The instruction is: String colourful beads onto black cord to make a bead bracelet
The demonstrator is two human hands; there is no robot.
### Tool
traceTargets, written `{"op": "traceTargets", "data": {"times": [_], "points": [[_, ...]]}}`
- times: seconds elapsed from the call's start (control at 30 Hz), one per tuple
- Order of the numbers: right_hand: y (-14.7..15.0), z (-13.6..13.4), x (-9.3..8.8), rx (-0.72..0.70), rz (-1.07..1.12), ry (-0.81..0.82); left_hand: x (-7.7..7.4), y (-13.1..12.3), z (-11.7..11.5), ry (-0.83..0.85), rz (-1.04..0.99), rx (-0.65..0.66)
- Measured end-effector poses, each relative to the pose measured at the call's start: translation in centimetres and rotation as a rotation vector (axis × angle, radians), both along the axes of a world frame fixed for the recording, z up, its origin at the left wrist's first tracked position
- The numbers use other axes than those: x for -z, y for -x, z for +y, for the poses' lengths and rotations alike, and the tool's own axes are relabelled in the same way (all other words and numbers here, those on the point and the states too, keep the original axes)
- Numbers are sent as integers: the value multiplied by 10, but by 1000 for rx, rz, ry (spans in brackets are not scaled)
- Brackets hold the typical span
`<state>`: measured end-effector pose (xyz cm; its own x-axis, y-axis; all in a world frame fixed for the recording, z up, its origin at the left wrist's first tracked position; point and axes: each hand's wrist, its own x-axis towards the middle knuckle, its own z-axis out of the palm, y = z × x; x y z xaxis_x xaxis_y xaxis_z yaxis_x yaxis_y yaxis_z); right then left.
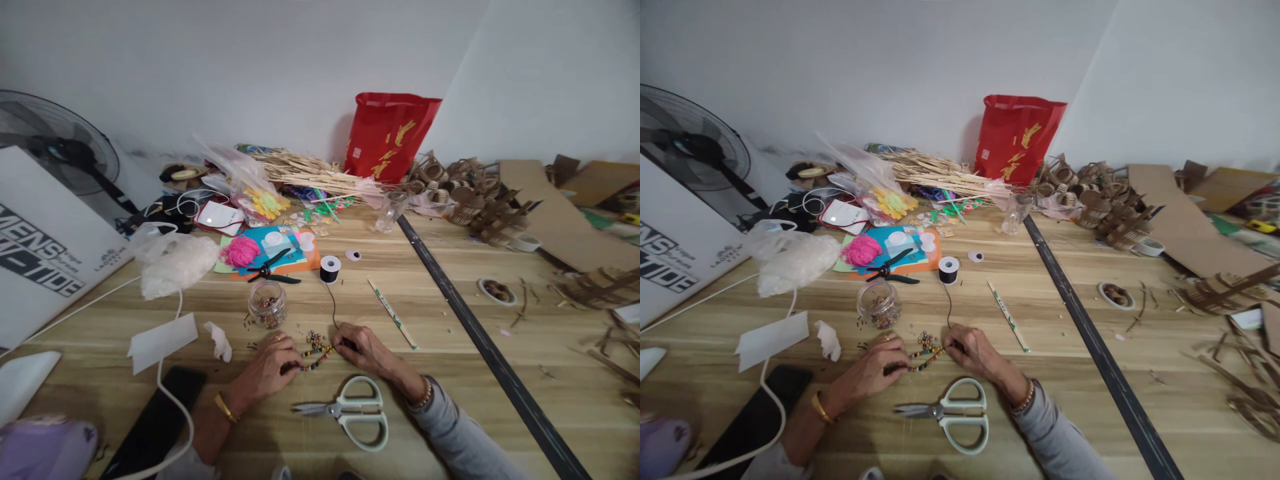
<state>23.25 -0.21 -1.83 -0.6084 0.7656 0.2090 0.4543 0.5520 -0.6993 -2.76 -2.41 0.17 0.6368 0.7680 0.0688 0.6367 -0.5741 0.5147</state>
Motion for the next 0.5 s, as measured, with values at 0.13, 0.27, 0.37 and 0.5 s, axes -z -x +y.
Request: {"op": "traceTargets", "data": {"times": [0.13,0.27,0.37,0.5], "points": [[0,0,-1,-3,-3,-2,0,-1,-1,-23,-11,18],[1,-1,-4,5,-6,11,1,-3,-2,-42,-20,18],[0,-1,-4,6,-4,15,0,-4,-3,-37,-19,9],[0,-1,-3,4,4,3,0,-6,-4,-28,-3,5]]}}
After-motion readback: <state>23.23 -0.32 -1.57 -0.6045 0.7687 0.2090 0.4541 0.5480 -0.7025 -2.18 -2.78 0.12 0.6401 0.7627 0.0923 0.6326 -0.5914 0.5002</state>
